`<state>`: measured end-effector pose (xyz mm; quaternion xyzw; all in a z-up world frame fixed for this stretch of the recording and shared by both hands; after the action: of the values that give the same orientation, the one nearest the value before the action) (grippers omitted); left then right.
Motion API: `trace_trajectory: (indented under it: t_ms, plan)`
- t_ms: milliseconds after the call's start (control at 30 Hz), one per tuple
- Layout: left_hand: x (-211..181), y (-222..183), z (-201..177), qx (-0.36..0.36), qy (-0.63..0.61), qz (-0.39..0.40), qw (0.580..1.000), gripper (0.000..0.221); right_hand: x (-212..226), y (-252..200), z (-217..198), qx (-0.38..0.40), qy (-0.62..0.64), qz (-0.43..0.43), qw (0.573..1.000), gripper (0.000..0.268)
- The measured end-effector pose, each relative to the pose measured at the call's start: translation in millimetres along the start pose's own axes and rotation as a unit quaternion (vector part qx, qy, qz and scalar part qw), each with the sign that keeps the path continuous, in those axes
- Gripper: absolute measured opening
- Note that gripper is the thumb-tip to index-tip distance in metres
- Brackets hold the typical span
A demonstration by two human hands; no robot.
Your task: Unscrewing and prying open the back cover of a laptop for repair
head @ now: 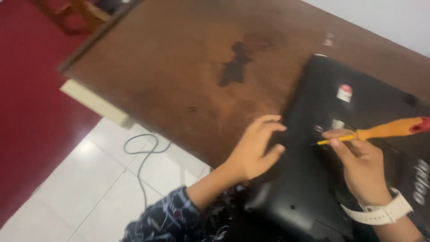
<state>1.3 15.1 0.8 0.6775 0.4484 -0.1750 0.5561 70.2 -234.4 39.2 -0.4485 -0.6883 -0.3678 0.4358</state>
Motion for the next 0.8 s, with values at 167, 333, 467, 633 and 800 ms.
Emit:
trace_trajectory:
  t_ms: [167, 333, 467, 633, 800]
  plan:
    - [13, 19, 73, 0.143, 0.032, -0.075, 0.986, 0.066, -7, -73, -72, -0.123, -0.154, 0.085, 0.977, 0.016]
    - [5, 40, 74, 0.263, 0.147, -0.095, 0.949, 0.071, -60, -116, -113, -0.176, -0.136, 0.026, 0.975, 0.016]
    - [14, 32, 77, 0.276, 0.160, -0.085, 0.944, 0.060, -26, -95, -101, -0.129, -0.253, 0.081, 0.955, 0.030]
    - [19, 26, 77, 0.257, 0.149, -0.053, 0.954, 0.058, -56, -78, -116, -0.144, -0.233, -0.020, 0.962, 0.018]
    - [-6, 21, 65, 0.243, 0.072, -0.109, 0.961, 0.054, -62, -54, -119, -0.155, -0.182, -0.059, 0.969, 0.010]
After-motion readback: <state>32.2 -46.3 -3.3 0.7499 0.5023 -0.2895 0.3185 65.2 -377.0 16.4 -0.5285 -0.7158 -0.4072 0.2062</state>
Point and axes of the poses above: each hand's wrist, its own y-axis towards the middle knuckle, its own z-axis out of the palm, x = y × z, the point moved 1 cm from there along y, towards the middle knuckle, and after that the axes turned 5 degrees about x, right-handed, at the moved point
